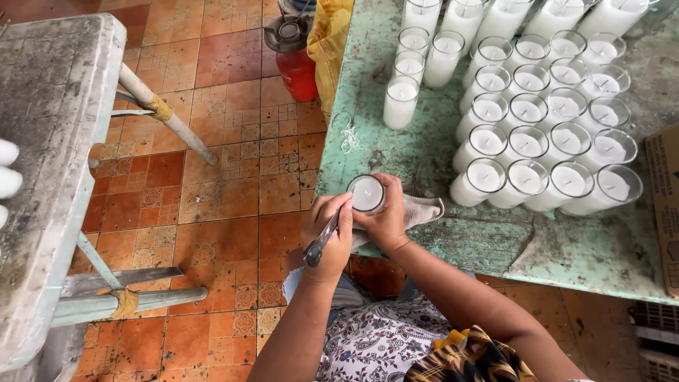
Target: Scraping excess wax from the top of glass candle jars using a knife and wiping them clean with a cloth.
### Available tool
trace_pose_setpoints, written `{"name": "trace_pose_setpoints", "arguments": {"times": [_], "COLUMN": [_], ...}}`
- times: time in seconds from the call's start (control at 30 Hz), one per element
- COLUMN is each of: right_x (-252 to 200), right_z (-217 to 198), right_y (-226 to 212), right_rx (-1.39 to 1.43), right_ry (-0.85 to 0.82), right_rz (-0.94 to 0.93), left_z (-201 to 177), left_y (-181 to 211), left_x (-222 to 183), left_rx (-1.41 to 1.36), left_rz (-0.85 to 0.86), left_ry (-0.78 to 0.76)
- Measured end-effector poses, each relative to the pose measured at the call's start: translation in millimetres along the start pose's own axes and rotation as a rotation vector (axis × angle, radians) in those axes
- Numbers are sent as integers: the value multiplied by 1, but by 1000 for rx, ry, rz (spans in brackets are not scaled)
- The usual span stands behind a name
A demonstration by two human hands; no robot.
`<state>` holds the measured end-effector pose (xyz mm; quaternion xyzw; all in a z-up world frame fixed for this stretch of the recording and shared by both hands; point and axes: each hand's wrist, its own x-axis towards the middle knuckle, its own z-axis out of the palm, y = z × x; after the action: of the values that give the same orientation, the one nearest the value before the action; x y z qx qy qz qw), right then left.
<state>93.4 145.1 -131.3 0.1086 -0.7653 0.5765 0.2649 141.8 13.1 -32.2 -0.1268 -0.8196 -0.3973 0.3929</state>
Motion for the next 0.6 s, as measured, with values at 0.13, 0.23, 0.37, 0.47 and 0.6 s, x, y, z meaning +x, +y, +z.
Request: {"name": "trace_pose_setpoints", "arguments": {"times": [0.13,0.23,0.37,0.47,0.6], "right_x": [-1,-3,-1,5,22], "right_z": [3,5,2,-5,-21], "right_y": [1,6,9,11,10], "right_rx": [-27,-11,2,14,108], "right_ry": [27,46,34,-22,-190], "right_rz": [-8,-11,-34,-21,-12], "left_z": [8,14,19,22,25], "left_y": [-4,-3,-4,-3,-5], "left_x": [-5,-5,-6,-5,-3], "left_rx": [68,13,-15,-60,-164], "left_rz": [-2,30,47,56,62], "left_ry": [15,46,60,68,50]}}
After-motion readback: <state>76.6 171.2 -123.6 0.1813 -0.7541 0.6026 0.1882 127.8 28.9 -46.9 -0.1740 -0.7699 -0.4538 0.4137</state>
